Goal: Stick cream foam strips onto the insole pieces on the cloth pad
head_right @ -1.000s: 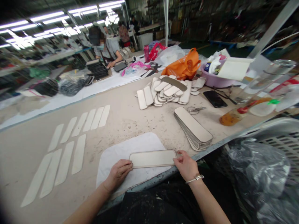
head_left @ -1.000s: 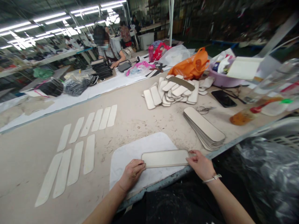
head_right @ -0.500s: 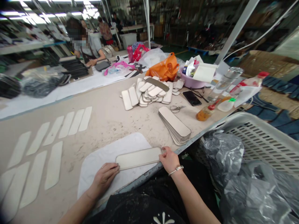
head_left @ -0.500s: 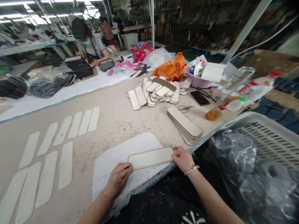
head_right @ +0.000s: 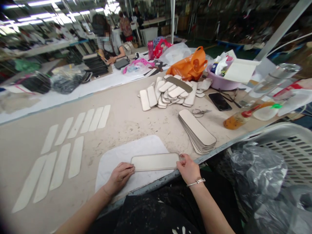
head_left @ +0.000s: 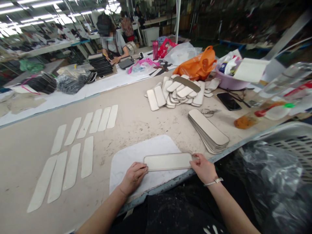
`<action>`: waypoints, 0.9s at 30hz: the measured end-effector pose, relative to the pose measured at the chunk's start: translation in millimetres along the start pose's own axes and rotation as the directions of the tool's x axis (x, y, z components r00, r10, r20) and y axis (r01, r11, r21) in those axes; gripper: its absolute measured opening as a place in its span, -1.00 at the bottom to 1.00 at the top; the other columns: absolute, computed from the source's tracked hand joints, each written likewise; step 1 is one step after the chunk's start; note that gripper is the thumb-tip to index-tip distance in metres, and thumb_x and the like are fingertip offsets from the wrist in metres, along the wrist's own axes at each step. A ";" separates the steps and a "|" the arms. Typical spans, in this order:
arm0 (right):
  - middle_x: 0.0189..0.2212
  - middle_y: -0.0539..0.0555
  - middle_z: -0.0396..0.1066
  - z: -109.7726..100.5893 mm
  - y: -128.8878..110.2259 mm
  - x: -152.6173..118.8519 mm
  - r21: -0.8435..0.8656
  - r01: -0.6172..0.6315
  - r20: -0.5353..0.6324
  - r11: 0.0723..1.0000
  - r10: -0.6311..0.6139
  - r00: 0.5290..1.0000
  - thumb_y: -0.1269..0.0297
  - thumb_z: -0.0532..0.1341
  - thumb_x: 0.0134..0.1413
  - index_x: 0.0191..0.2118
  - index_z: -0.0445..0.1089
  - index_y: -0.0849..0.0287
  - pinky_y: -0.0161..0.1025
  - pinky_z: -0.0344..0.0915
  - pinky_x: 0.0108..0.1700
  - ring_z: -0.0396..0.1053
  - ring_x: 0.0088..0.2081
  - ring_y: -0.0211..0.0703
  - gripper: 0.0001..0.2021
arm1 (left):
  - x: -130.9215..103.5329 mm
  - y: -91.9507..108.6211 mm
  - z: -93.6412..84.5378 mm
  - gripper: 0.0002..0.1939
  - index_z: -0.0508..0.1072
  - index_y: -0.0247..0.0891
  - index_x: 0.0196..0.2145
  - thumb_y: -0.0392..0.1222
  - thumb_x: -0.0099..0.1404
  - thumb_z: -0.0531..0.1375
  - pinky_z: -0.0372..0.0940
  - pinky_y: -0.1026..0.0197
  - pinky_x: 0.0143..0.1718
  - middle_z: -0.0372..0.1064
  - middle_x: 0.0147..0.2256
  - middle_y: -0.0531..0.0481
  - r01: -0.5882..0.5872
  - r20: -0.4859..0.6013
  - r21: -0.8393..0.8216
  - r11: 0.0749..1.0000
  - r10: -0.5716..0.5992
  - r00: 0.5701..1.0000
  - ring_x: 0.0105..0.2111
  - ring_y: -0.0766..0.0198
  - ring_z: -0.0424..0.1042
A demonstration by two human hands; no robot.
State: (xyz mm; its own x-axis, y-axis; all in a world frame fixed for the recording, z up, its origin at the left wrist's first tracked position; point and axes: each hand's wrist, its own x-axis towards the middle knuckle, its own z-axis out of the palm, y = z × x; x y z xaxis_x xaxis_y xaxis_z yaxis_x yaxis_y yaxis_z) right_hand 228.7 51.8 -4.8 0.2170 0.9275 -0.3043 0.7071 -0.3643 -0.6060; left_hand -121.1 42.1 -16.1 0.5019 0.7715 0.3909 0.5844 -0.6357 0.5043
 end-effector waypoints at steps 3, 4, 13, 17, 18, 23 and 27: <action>-0.47 -0.03 0.48 0.8 1.5 -0.7 -0.034 0.005 0.001 0.999 -0.004 1.000 0.20 0.11 0.04 -0.06 0.25 0.17 -0.21 0.20 -0.27 0.45 -0.35 -0.11 -0.67 | 0.1 1.4 -0.6 -0.79 0.48 -0.22 -0.14 -0.33 0.28 0.15 0.39 0.11 -0.21 0.45 -0.23 -0.12 0.000 0.000 0.008 1.000 0.000 1.000 -0.23 0.23 0.39; -0.47 -0.03 0.48 1.2 1.8 -0.6 -0.050 0.006 0.002 0.999 -0.006 1.000 0.19 0.10 0.05 -0.05 0.24 0.18 -0.21 0.20 -0.27 0.45 -0.35 -0.11 -0.67 | 0.5 2.1 -1.1 -0.79 0.47 -0.23 -0.14 -0.33 0.28 0.15 0.38 0.11 -0.21 0.45 -0.23 -0.13 -0.002 0.000 0.008 1.000 0.002 1.000 -0.23 0.23 0.39; -0.43 0.02 0.49 -1.5 3.8 -0.2 -0.293 0.034 0.041 0.956 -0.022 0.999 0.14 0.08 0.13 0.02 0.22 0.18 -0.18 0.24 -0.33 0.46 -0.37 -0.04 -0.63 | 3.0 6.4 -5.3 -0.81 0.48 -0.26 -0.17 -0.35 0.27 0.13 0.35 0.06 -0.18 0.45 -0.23 -0.14 0.012 0.037 -0.019 1.000 -0.012 0.999 -0.25 0.22 0.38; -0.43 0.17 0.48 -7.3 -3.6 -8.1 -0.528 0.085 -0.027 0.845 -0.117 0.993 0.02 0.00 0.21 0.12 0.19 0.28 -0.10 0.27 -0.41 0.44 -0.45 0.08 -0.50 | 3.4 7.2 -5.9 -0.81 0.48 -0.26 -0.18 -0.34 0.30 0.10 0.35 0.07 -0.18 0.45 -0.24 -0.14 0.017 0.041 -0.017 1.000 -0.016 0.999 -0.26 0.23 0.38; -0.39 0.22 0.48 -6.0 -9.1 -12.1 -0.535 0.137 -0.060 0.833 -0.199 0.978 0.02 -0.02 0.23 0.12 0.19 0.32 -0.08 0.30 -0.39 0.45 -0.41 0.09 -0.49 | 3.1 7.4 -5.7 -0.80 0.48 -0.25 -0.17 -0.34 0.30 0.10 0.35 0.07 -0.18 0.45 -0.23 -0.14 0.021 0.043 -0.015 1.000 -0.020 0.999 -0.25 0.23 0.38; 0.11 0.32 0.25 29.8 -56.9 -35.0 -0.296 0.679 0.074 0.672 -0.693 0.717 0.18 -0.01 0.26 0.25 0.04 0.32 -0.04 0.23 0.12 0.18 0.15 0.04 -0.49 | 1.0 5.7 -3.2 -0.78 0.46 -0.23 -0.13 -0.33 0.31 0.10 0.37 0.09 -0.17 0.44 -0.22 -0.11 0.021 0.041 -0.013 1.000 -0.020 0.999 -0.23 0.22 0.39; 0.31 0.22 -0.13 61.8 -88.9 -40.6 -0.109 0.871 0.391 0.479 -0.785 0.480 -0.07 0.00 0.21 0.31 -0.16 0.29 0.03 -0.19 0.32 -0.26 0.33 -0.05 -0.29 | 3.1 0.9 -2.5 -0.79 0.45 -0.23 -0.13 -0.35 0.30 0.12 0.37 0.12 -0.16 0.42 -0.23 -0.10 -0.015 0.062 -0.019 1.000 0.016 0.998 -0.23 0.24 0.40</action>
State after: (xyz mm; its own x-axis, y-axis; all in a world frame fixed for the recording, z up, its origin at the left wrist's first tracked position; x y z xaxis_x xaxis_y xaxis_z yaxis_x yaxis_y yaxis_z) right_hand 115.4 41.4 16.0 -0.7141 0.6987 0.0423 0.6008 0.6429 -0.4751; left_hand -120.6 44.0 -12.6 0.5496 0.7583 0.3507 0.5650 -0.6465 0.5126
